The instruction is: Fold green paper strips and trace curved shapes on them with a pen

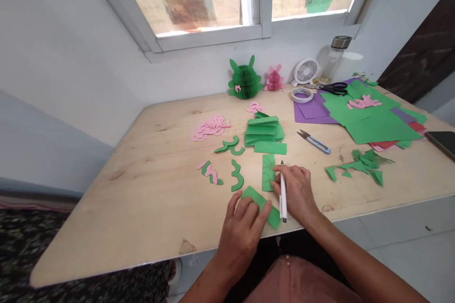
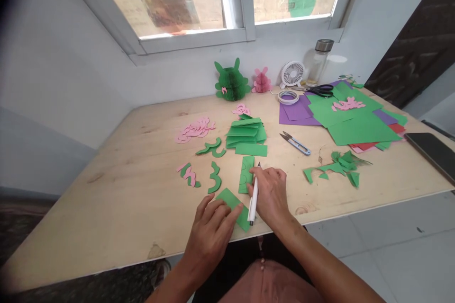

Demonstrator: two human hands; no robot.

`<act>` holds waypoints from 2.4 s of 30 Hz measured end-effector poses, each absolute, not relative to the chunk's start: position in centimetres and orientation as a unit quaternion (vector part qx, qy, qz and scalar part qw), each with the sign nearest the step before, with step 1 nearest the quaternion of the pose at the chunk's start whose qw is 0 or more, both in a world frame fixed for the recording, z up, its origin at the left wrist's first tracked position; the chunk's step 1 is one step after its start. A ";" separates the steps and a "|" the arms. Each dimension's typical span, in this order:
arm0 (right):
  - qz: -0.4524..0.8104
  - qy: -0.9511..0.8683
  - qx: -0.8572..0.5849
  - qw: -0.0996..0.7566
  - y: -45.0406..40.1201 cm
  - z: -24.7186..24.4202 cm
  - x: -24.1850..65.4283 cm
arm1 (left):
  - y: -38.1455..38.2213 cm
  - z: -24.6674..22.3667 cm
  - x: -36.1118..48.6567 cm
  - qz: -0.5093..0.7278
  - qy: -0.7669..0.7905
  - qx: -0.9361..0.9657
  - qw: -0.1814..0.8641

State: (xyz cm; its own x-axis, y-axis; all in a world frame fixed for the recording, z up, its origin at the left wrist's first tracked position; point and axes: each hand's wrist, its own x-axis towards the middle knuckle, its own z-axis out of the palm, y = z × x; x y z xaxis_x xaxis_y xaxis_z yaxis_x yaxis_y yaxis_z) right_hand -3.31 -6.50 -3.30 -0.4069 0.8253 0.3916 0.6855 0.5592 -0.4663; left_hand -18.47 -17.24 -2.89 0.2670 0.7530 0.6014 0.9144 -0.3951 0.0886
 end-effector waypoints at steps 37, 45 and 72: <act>0.340 -0.681 -0.487 0.428 -10.7 -0.7 1.4 | -15.4 -1.9 -16.8 -0.426 -0.567 -0.703 0.058; 0.235 -0.724 -0.521 0.386 -8.7 -2.3 2.9 | -15.5 -2.8 -16.1 -0.301 -0.610 -0.733 -0.030; 0.177 -0.728 -0.506 0.428 -8.9 -2.0 2.5 | -16.3 -2.3 -16.6 -0.325 -0.602 -0.729 -0.029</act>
State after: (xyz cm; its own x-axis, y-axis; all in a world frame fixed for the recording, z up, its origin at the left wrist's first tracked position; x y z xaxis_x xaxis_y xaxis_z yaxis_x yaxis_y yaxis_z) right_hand 2.53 -8.89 -2.03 -0.1220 0.8879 0.4436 0.5852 0.4254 -0.6904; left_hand -16.58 -16.31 -2.34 0.0652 0.8965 0.4383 0.8582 -0.2745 0.4337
